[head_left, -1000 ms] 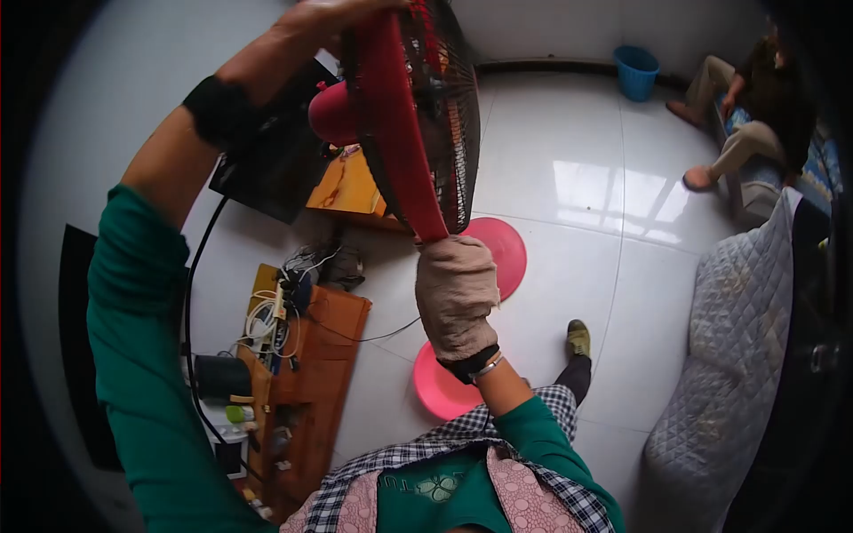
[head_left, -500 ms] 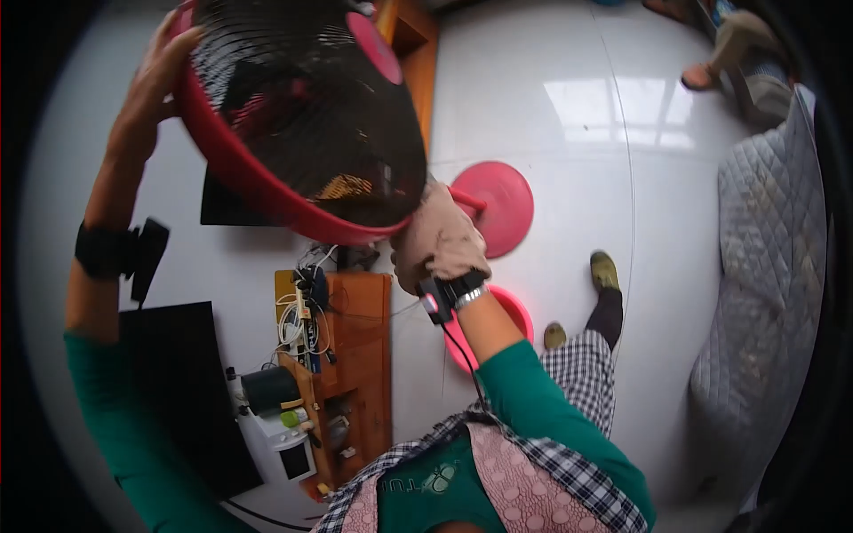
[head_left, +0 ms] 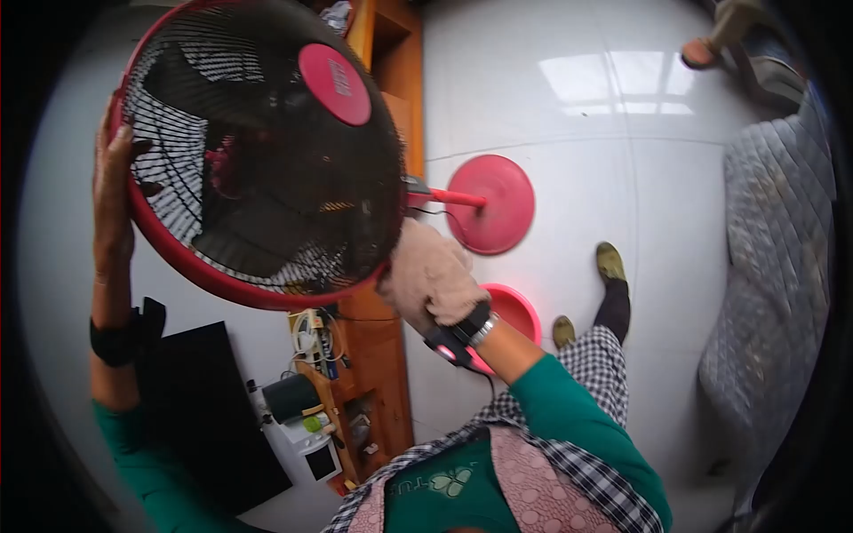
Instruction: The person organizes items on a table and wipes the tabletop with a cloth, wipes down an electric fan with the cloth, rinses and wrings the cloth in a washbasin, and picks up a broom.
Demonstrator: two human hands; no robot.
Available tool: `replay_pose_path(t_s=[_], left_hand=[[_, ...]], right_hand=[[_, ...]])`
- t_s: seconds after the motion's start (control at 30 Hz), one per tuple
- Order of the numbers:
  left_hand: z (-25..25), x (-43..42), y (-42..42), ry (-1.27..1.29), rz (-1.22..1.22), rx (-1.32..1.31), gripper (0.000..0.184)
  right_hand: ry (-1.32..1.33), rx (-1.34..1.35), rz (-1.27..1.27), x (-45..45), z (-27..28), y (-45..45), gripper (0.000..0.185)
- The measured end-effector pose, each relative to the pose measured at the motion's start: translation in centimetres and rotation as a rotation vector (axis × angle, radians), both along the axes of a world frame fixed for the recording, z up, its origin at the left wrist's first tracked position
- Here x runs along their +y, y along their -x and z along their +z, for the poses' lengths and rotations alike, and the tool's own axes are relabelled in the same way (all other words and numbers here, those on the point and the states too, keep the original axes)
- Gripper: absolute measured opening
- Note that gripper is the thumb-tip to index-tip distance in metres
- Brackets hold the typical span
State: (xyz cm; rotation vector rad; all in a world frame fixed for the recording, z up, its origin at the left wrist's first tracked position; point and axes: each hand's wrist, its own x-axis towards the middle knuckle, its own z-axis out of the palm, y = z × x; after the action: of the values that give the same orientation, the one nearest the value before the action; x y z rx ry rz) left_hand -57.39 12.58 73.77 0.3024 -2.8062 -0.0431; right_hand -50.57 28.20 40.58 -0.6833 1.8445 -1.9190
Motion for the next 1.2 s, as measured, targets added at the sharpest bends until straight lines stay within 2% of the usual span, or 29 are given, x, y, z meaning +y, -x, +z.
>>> replay_pose_path(t_s=[0.03,0.07,0.17,0.2,0.33,0.37,0.47,0.57,0.63,0.73,0.8,0.93,1.1,1.17,1.2], left_hand=[[0.2,0.1,-0.1,-0.042,0.013,-0.059,0.075],[0.0,0.6,-0.2,-0.049,0.02,-0.04,0.076],[-0.3,0.8,-0.4,-0.08,0.034,-0.004,0.076],[-0.4,1.3,-0.8,-0.082,0.029,0.016,0.076],[-0.3,1.7,-1.6,-0.137,0.046,0.043,0.077],[-0.1,1.6,-1.9,-0.139,0.056,0.049,0.078],[0.5,2.9,-3.7,-0.15,0.073,0.079,0.082],[1.6,5.0,-6.1,-0.154,0.109,0.115,0.086],[2.2,6.0,-7.5,-0.159,0.12,0.12,0.087],[1.4,7.1,-8.8,-0.157,0.173,0.147,0.089],[2.1,7.3,-11.3,-0.175,0.161,0.17,0.09],[3.8,12.5,-21.9,-0.156,0.177,0.235,0.098],[2.5,17.0,-29.2,-0.225,0.209,0.323,0.096],[2.5,16.9,-30.1,-0.297,0.221,0.328,0.094],[3.0,16.3,-31.2,-0.403,0.233,0.318,0.086]], right_hand=[[-0.202,0.064,0.042,1.2,1.0,0.8,0.037],[-0.177,0.072,0.048,1.4,0.6,0.9,0.037],[0.473,-0.408,0.222,0.8,-0.8,1.8,0.049],[0.497,-0.404,0.235,0.8,-0.1,2.5,0.049],[-0.382,0.095,0.004,3.8,5.2,7.3,0.029],[-0.464,0.132,-0.028,3.3,5.1,8.0,0.028],[-0.437,-0.004,0.055,1.8,3.0,9.1,0.025],[-0.33,-0.228,0.292,1.2,1.6,10.1,0.021],[-0.303,-0.26,0.357,0.5,1.3,11.0,0.02],[-0.417,0.015,-0.087,-1.4,-1.1,11.5,0.028],[-0.399,0.063,-0.101,-2.5,-2.3,12.1,0.029],[-0.318,0.154,-0.163,-4.1,-5.4,10.3,0.031],[-0.102,0.531,-0.527,-8.7,-12.7,8.9,0.034],[-0.371,0.038,-0.275,-3.5,-7.5,9.1,0.038],[-0.389,0.039,-0.246,-2.5,-7.0,9.1,0.038]])
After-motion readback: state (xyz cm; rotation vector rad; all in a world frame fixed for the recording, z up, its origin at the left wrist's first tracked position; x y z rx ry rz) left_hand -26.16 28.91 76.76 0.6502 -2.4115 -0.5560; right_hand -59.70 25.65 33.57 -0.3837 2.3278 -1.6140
